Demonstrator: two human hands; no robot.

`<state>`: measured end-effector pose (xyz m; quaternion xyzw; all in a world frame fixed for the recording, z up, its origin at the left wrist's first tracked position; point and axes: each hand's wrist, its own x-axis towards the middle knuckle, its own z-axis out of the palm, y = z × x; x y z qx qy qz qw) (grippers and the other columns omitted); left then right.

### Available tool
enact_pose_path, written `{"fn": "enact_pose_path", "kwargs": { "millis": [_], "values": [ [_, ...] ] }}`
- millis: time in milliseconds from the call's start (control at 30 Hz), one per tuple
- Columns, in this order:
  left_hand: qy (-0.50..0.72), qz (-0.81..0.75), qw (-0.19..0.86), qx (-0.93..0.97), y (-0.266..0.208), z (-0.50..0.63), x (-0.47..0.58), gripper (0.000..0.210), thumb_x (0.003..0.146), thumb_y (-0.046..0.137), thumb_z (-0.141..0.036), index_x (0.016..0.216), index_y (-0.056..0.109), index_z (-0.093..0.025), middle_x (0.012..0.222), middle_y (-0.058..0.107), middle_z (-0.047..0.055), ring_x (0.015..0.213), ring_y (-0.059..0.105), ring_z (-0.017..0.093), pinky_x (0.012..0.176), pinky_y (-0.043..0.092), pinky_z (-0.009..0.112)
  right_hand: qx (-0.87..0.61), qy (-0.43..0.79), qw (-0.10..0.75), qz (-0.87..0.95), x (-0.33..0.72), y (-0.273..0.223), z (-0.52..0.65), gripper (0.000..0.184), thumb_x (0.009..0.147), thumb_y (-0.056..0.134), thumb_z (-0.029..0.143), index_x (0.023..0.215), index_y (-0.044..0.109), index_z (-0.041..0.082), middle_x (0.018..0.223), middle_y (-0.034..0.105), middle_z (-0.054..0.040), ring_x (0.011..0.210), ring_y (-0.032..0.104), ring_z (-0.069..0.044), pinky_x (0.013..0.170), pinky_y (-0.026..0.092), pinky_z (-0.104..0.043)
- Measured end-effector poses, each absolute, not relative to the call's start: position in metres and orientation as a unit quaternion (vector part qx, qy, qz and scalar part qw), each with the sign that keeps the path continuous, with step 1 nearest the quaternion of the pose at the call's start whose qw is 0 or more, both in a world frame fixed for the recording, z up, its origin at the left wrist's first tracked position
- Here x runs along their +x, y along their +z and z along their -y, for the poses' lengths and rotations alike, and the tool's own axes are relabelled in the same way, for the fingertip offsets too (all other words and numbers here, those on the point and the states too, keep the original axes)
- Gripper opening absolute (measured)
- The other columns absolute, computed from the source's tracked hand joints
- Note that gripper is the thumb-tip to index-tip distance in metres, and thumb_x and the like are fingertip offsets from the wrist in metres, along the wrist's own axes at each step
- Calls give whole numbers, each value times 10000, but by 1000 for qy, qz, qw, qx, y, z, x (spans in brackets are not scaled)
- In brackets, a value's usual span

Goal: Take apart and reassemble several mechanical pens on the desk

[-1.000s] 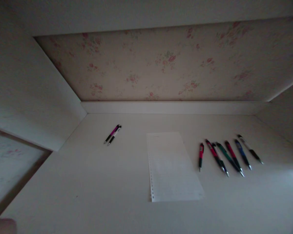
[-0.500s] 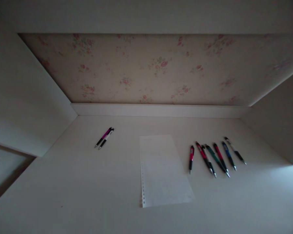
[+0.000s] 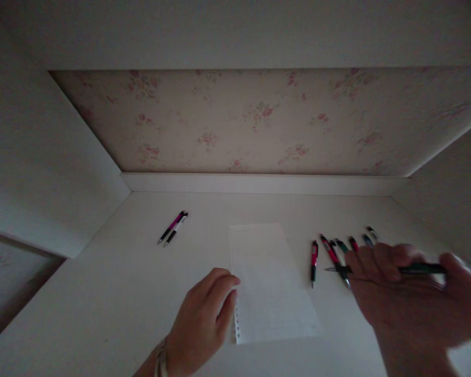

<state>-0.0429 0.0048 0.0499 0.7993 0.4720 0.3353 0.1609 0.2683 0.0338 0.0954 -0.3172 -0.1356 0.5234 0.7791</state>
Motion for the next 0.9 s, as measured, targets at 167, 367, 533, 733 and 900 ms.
{"fn": "enact_pose_path", "kwargs": {
  "millis": [167,367,533,733,900],
  "values": [
    [243,-462,147,840,4,-9,-15,284,909,544,-116,1171,598,-209,1188,635,82,1079,606,240,948,534,433,-269,590,727,225,229,88,-73,311,778,600,445,579,566,208,457,378,42,418,385,-93,429,356,-267],
    [224,-445,141,855,-4,-2,-15,232,909,564,-122,1106,644,-217,1212,652,58,1152,587,234,1062,453,489,-284,632,698,182,218,67,-103,453,778,637,575,551,536,195,466,355,68,396,359,-65,377,342,-211],
    [235,-440,151,853,-4,-2,-15,210,926,554,-138,1084,656,-232,1203,671,42,1146,601,221,1071,444,486,-405,616,648,194,198,49,-133,263,738,755,425,736,676,174,635,623,0,508,550,-92,420,441,-195],
    [241,-437,152,853,-5,-3,-15,216,925,558,-142,1090,664,-234,1193,678,48,1121,610,230,1045,458,477,-543,500,547,395,166,15,-156,548,812,532,708,803,646,172,516,588,2,349,423,-102,331,280,-235],
    [252,-433,156,851,-11,-4,-15,201,917,575,-154,1078,659,-239,1171,685,35,1103,611,226,1035,450,459,-558,432,558,436,155,1,-168,274,687,759,363,726,525,225,436,463,100,393,386,-89,398,297,-208]
  ]
}}
